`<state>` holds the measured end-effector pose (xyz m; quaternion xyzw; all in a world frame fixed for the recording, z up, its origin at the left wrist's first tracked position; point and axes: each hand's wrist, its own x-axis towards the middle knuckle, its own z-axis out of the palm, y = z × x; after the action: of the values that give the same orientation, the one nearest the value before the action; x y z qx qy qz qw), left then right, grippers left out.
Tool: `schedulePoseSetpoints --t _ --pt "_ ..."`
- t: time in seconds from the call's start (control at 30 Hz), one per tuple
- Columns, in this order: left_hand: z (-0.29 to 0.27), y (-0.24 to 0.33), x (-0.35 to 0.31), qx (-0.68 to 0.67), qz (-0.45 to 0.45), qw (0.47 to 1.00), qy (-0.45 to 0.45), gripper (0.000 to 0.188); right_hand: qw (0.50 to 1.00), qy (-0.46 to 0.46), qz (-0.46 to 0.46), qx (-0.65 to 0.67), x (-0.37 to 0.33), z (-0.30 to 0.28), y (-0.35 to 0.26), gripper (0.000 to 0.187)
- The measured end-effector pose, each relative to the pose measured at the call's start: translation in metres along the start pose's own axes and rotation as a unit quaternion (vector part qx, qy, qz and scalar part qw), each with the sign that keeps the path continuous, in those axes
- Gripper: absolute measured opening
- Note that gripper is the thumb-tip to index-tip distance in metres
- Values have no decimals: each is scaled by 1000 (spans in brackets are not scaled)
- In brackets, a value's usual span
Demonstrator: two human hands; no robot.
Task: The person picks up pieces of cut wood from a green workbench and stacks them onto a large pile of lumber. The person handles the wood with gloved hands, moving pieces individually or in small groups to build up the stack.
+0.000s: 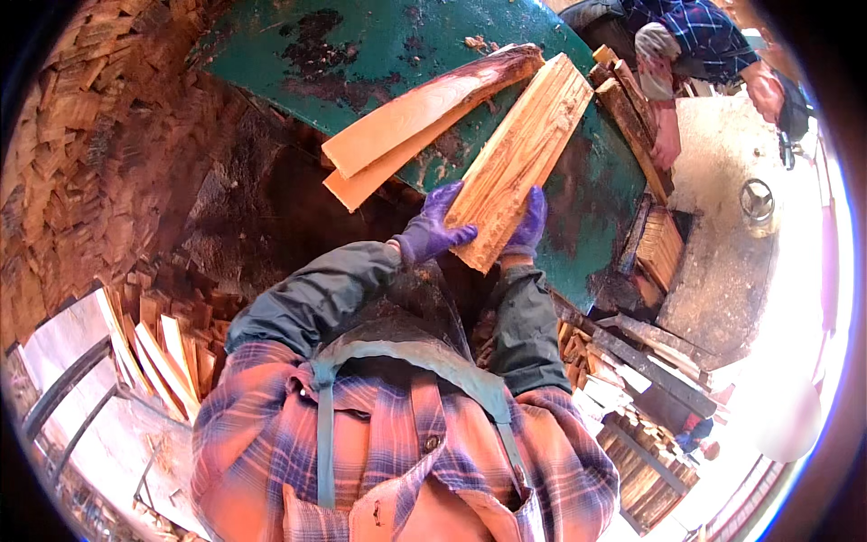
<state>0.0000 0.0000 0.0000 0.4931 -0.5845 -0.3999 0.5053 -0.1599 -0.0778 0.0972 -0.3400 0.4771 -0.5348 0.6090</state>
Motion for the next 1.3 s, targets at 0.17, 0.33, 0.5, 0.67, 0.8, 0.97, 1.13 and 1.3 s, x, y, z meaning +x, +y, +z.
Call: schedulePoseSetpoints --t 0.17,0.33,0.5,0.67,0.8,0.97,1.13,1.3 --pt "-50 189 21 244 -44 964 -92 76 903 -184 218 320 -43 29 -43 75" --pt "-127 243 -14 396 103 913 12 58 949 -139 169 226 -64 87 -25 68" --pt "-178 293 -44 284 157 935 142 67 929 -281 130 204 -88 160 -68 60" --pt "-301 328 -100 371 321 837 244 70 861 -487 0 146 -128 336 -142 51" --pt "-429 411 -89 421 383 735 369 83 736 -641 -196 97 -156 562 -226 45" --pt "-626 489 -11 428 238 780 389 76 516 -704 -461 -158 -116 798 -360 40" --pt "-757 465 -3 354 129 842 386 58 341 -304 -778 -431 -169 842 -270 33" --pt "-674 178 -11 106 56 975 188 35 771 -421 -425 -219 -166 691 -46 35"
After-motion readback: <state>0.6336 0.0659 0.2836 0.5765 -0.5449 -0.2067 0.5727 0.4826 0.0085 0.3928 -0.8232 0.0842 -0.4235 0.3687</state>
